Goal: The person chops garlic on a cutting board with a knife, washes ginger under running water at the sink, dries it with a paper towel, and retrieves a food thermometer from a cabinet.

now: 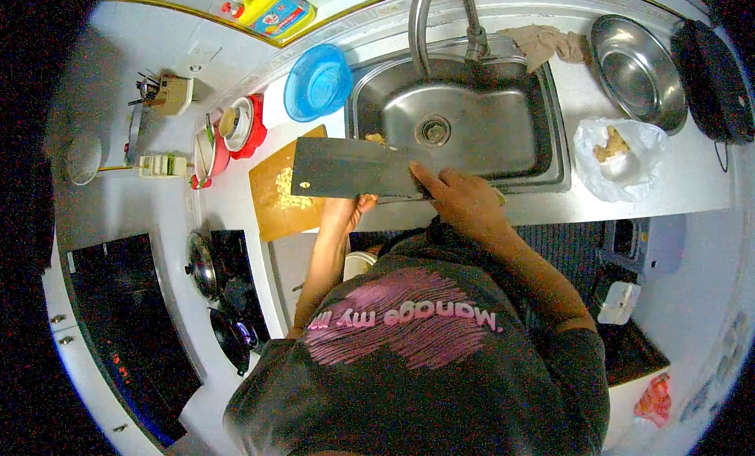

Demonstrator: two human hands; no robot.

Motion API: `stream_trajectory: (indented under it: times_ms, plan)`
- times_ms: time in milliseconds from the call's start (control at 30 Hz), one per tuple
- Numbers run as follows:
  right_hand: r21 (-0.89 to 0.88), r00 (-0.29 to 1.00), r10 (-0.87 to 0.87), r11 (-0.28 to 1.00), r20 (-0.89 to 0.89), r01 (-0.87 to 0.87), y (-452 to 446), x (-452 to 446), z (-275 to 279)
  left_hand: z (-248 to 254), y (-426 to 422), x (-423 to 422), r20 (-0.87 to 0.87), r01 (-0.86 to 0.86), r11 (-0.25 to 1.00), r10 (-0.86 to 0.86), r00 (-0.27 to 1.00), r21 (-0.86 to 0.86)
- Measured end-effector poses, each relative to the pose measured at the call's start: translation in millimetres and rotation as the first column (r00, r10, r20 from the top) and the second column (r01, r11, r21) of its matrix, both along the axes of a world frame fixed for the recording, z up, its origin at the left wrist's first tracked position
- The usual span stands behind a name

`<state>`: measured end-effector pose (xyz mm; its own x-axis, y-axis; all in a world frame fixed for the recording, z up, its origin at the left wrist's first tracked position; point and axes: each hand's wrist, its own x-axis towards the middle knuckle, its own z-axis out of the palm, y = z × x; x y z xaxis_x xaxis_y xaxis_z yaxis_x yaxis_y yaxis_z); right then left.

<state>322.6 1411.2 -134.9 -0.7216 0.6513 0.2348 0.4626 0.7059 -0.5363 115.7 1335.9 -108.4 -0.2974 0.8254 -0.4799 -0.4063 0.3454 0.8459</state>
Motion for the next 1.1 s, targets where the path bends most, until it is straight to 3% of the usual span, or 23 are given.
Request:
stream_trajectory:
  times_ms: [167,267,367,400,500,600,733,900,1000,1100]
  plan:
    - [-0.044,1.0,0.024,0.999,-0.018,-0.024,-0.3,0.8,0.3,8.9,2.0,8.6,-0.03,-0.077,0.997,0.076,0.997,-0.033]
    - [-0.047,0.999,0.047,0.998,0.014,-0.046,-1.2,0.9,0.4,-23.2,-6.8,-5.4,0.004,-0.118,0.993,0.118,0.993,-0.012]
    - [-0.18,0.99,-0.042,0.982,0.135,0.066,16.4,-5.6,-13.4,-4.4,-2.6,-13.8,0.049,0.205,0.977,-0.202,0.978,-0.065]
    - [-0.242,0.973,-0.095,0.959,0.209,0.146,22.3,-3.3,-23.8,26.7,3.6,13.2,0.002,0.066,0.998,-0.066,0.998,0.019]
    - [-0.05,0.952,-0.21,0.973,0.221,0.226,35.8,29.5,-82.1,27.2,2.9,7.8,-0.047,0.0,1.0,-0.001,0.999,-0.008]
    - [-0.122,0.903,-0.283,0.934,0.324,0.336,24.2,66.9,-78.9,0.4,2.7,-8.1,-0.065,-0.044,0.999,0.043,0.997,-0.016]
    - [-0.035,0.783,-0.488,0.841,0.385,0.541,10.0,136.2,-114.2,-22.4,9.9,-3.3,-0.089,0.025,0.999,-0.028,0.996,-0.026]
    - [0.134,0.593,-0.732,0.661,0.335,0.739,10.1,182.7,-145.7,-40.0,29.6,16.2,-0.039,-0.07,0.987,0.065,0.997,-0.147]
    - [0.234,0.528,-0.801,0.591,0.282,0.772,21.2,192.3,-165.8,-40.7,45.4,21.6,0.118,-0.076,0.988,0.092,0.989,-0.137]
    - [0.134,0.505,-0.817,0.554,0.28,0.822,25.3,205.7,-173.2,-43.6,56.8,19.7,0.22,-0.012,0.999,0.023,0.975,-0.052]
